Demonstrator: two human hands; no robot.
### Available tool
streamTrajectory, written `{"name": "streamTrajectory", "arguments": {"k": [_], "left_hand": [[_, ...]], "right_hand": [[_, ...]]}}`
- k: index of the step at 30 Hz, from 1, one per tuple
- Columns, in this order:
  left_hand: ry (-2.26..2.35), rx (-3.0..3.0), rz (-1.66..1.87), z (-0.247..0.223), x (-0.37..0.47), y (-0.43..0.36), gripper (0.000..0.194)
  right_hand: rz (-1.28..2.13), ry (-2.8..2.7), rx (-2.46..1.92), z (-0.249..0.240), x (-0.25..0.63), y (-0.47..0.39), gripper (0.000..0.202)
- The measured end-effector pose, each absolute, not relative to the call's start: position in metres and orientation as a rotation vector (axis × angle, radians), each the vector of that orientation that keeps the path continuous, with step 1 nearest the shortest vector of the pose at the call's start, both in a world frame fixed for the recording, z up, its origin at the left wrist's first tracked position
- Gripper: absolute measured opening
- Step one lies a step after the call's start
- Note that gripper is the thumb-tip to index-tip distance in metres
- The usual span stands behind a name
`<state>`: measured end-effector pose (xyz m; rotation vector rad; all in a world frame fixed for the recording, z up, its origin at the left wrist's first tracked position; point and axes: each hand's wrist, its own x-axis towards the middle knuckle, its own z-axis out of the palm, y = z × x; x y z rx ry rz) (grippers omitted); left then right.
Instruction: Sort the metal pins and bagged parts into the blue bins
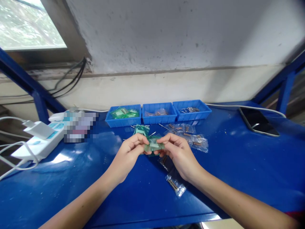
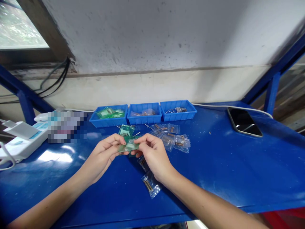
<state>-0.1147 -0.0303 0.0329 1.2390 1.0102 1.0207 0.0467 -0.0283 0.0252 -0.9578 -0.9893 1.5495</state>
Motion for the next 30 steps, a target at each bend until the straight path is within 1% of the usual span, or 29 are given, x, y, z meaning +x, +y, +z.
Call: {"name": "streamTrajectory", "arguments": {"k": [6,10,12,16,19,23,30], "left_hand": [[0.960,1.234,1.029,0.0304,-0.1156,-0.0287,0.005],[0.904,1.208,1.049,0.0305,-0.1184,-0.0286,0.016],[0.889,1.205,1.051,0.0306,-0.1201,-0.0285,0.020],[0.923,1.223,1.036,0.0295,-0.1209,-0.0266,0.010],[0.975,1.245,1.027,0.0277,-0.1193,-0.0241,0.014],[1.040,1.237,0.950,0.0267,-0.1187,-0.0221,0.019],[1.014,1.142,0.850,0.0282,-0.1224,-0.0230,0.014]], "right_hand": [[1.538,-0.973,-0.912,0.0273,0.0475,-0.0302,0.005],[1.579,-0.972,-0.899,0.0282,0.0484,-0.0308,0.003],[1.605,-0.964,-0.886,0.0282,0.0487,-0.0307,0.006],[1.623,-0.993,-0.892,0.0265,0.0486,-0.0302,0.016],[1.605,-1.012,-0.945,0.0242,0.0479,-0.0296,0.022],[1.595,-1.016,-0.974,0.0222,0.0473,-0.0294,0.024],[1.618,-0.983,-1.020,0.0234,0.0471,-0.0286,0.025]]}}
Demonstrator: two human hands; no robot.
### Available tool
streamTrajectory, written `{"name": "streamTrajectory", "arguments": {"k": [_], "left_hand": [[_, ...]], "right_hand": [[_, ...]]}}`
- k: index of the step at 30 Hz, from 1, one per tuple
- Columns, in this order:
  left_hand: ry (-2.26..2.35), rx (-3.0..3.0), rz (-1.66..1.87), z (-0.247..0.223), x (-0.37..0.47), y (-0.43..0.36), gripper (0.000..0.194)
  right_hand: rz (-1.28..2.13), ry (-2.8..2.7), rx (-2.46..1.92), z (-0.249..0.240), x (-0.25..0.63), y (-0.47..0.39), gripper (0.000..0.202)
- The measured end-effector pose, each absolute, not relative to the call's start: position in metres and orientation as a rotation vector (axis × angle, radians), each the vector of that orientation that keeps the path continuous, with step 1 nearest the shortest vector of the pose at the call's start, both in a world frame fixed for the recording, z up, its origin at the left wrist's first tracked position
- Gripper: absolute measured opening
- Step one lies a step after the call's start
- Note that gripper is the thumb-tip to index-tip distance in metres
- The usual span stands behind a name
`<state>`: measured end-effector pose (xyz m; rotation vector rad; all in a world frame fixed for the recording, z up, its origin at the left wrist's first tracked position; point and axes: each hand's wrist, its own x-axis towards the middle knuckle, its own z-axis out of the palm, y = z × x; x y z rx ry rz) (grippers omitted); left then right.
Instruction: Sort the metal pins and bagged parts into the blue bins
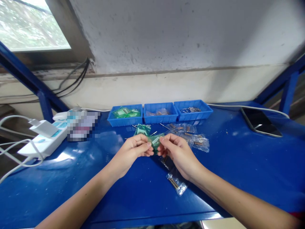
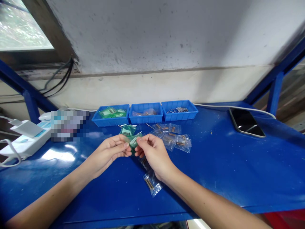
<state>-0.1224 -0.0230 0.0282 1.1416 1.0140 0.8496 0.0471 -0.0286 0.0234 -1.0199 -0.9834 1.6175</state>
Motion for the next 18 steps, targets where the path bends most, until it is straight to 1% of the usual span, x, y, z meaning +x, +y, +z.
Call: {"name": "streamTrajectory", "arguments": {"k": [6,13,18], "left_hand": [[1.013,1.205,0.832,0.0281,-0.1216,-0.0214,0.013],[1.086,1.297,0.821,0.0316,-0.1206,-0.0206,0.015],[1.116,1.324,0.819,0.0329,-0.1197,-0.0214,0.015]], "right_hand": [[1.696,-0.888,-0.997,0.0280,0.0491,-0.0273,0.028],[1.791,-0.823,-0.927,0.0250,0.0527,-0.0252,0.023],[1.800,-0.805,-0.903,0.0232,0.0541,-0.0240,0.020]]}}
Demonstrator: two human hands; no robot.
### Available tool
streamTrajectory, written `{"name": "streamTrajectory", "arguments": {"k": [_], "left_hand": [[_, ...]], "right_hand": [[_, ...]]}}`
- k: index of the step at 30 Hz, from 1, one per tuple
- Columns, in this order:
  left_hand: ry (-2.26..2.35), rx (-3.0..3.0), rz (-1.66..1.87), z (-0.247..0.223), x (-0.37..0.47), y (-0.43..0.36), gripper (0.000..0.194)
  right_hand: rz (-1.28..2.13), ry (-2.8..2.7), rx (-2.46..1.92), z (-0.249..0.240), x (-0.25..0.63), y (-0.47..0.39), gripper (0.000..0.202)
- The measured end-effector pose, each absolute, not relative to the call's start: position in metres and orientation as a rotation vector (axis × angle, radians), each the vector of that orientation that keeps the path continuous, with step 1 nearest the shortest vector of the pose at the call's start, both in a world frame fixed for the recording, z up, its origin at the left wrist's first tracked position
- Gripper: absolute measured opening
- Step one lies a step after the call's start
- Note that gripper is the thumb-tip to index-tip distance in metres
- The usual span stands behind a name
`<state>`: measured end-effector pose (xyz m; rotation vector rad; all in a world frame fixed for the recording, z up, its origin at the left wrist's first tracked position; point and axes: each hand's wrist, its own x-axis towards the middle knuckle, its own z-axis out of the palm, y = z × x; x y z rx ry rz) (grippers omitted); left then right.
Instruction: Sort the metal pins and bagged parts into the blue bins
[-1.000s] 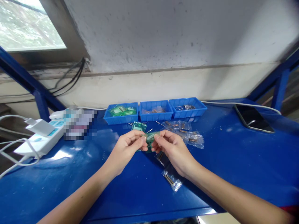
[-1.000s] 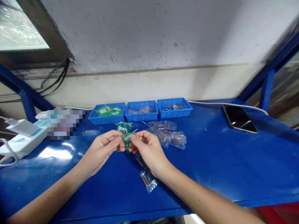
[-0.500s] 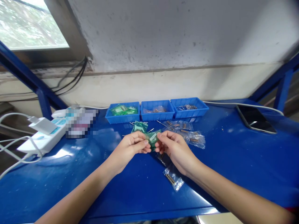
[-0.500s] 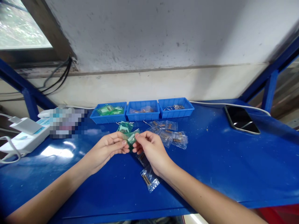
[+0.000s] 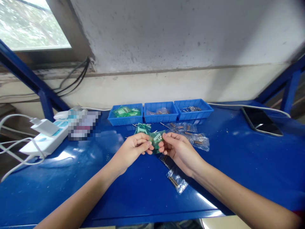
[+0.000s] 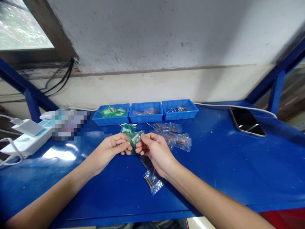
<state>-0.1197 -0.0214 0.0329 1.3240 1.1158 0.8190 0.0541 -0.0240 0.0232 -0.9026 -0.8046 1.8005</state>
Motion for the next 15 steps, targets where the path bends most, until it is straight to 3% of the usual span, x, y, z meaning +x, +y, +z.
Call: {"name": "streamTrajectory", "arguments": {"k": [6,11,15], "left_hand": [[1.090,1.341,0.819,0.0321,-0.1214,-0.0225,0.014],[1.130,1.503,0.879,0.0352,-0.1241,-0.0239,0.025],[1.197,1.618,1.052,0.0381,-0.1252,-0.0252,0.015]], "right_hand": [[1.769,-0.824,-0.925,0.0231,0.0529,-0.0240,0.022],[1.799,-0.859,-0.923,0.0239,0.0545,-0.0234,0.025],[1.822,-0.881,-0.960,0.0250,0.0536,-0.0247,0.028]]}}
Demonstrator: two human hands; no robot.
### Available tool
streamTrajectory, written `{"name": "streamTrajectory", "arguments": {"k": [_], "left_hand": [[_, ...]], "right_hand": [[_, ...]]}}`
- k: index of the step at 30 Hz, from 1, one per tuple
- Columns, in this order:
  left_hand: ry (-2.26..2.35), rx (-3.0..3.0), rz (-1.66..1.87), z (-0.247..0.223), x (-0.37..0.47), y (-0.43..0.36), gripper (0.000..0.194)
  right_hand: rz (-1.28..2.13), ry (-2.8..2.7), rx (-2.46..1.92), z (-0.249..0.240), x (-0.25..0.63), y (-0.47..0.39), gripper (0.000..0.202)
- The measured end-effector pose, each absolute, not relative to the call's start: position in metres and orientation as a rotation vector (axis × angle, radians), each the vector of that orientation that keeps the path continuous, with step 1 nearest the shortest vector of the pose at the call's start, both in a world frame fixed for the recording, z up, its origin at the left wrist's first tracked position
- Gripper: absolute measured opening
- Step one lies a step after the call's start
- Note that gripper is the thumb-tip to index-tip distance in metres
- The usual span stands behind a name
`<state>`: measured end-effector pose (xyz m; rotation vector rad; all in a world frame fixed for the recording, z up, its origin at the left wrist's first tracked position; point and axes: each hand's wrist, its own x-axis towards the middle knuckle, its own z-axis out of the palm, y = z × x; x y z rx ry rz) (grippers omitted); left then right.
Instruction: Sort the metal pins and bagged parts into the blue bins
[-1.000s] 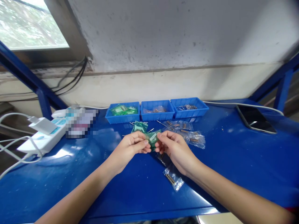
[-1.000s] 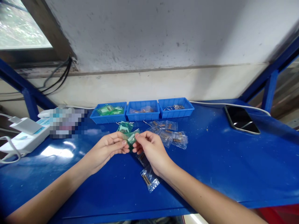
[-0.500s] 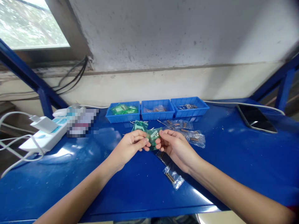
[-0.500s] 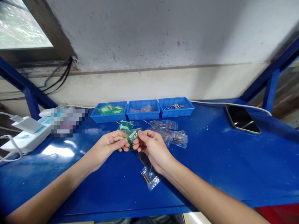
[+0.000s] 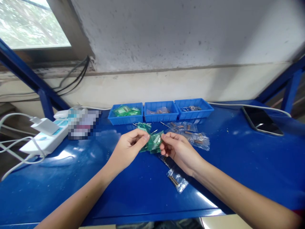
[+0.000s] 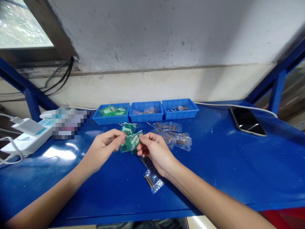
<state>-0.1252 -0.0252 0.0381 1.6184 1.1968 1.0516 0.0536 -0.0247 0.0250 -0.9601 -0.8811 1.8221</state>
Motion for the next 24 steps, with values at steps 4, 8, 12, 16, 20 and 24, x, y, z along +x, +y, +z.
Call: {"name": "streamTrajectory", "arguments": {"k": [4,8,12,16,20,24], "left_hand": [[1.203,1.608,1.045,0.0377,-0.1258,-0.0247,0.017],[1.178,1.557,1.048,0.0335,-0.1229,-0.0245,0.019],[1.118,1.384,1.066,0.0293,-0.1176,-0.0253,0.022],[1.105,1.321,1.045,0.0297,-0.1182,-0.0251,0.024],[1.134,1.568,0.950,0.0336,-0.1227,-0.0252,0.021],[1.095,1.650,0.972,0.0343,-0.1212,-0.0288,0.022]], "right_hand": [[1.832,-0.884,-0.983,0.0265,0.0522,-0.0260,0.029],[1.840,-0.905,-0.948,0.0260,0.0521,-0.0260,0.026],[1.813,-0.918,-0.905,0.0242,0.0517,-0.0254,0.020],[1.714,-1.048,-0.980,0.0259,0.0537,-0.0248,0.019],[1.251,-1.479,-1.106,0.0301,0.0574,-0.0262,0.012],[1.004,-1.669,-1.079,0.0319,0.0565,-0.0290,0.005]]}}
